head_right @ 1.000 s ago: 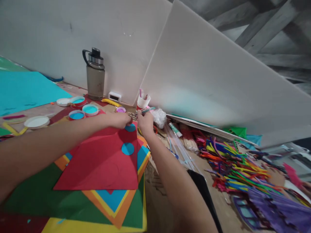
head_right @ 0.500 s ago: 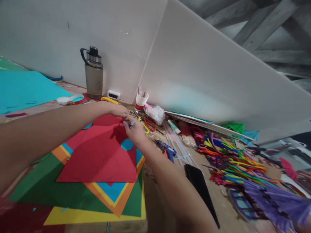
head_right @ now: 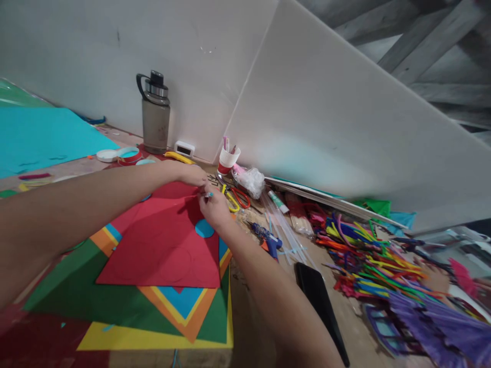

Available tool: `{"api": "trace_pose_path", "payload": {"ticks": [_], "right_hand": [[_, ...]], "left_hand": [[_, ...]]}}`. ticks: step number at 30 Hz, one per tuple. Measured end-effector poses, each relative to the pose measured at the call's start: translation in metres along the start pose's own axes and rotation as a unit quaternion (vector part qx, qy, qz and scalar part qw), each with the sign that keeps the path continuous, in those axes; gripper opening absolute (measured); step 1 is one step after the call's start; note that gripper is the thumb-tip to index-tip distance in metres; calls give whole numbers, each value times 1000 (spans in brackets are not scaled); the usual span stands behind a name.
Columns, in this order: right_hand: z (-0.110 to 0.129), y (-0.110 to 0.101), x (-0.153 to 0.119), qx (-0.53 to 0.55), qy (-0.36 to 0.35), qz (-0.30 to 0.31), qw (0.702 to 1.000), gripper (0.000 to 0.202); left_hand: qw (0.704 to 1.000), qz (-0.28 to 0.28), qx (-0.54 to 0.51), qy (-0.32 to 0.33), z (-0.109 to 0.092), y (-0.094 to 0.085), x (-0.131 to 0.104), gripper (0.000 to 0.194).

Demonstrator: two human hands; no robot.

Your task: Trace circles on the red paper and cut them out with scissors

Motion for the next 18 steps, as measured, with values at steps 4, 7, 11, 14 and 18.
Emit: {"api": "trace_pose_path", "payload": {"ticks": [4,7,11,14,18], "right_hand": [[-4,-7,-5,2,35,21,999,15],[-8,-13,-9,21,52,32,998,15],[-17,-21,-13,10,74,31,997,17],[-19,-24,-14,12,78,30,996,17],[-24,-25,-14,28,96,29,995,17]], "left_hand": [[989,127,29,72,-17,15,-9,23],[987,135,45,79,-17,14,-8,23],[986,137,43,81,-15,16,-7,25],[989,141,13,51,-8,19,-6,28],[991,132,-2,21,0,21,-4,31]]}}
Point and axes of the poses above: each hand's wrist, its own x-axis towards the middle knuckle, its own y-axis out of the palm, z = x × y, the point moved 10 cm from there along x, towards the middle knuckle, and after that the axes turned 13 degrees about -z, right-handed, at the moved point
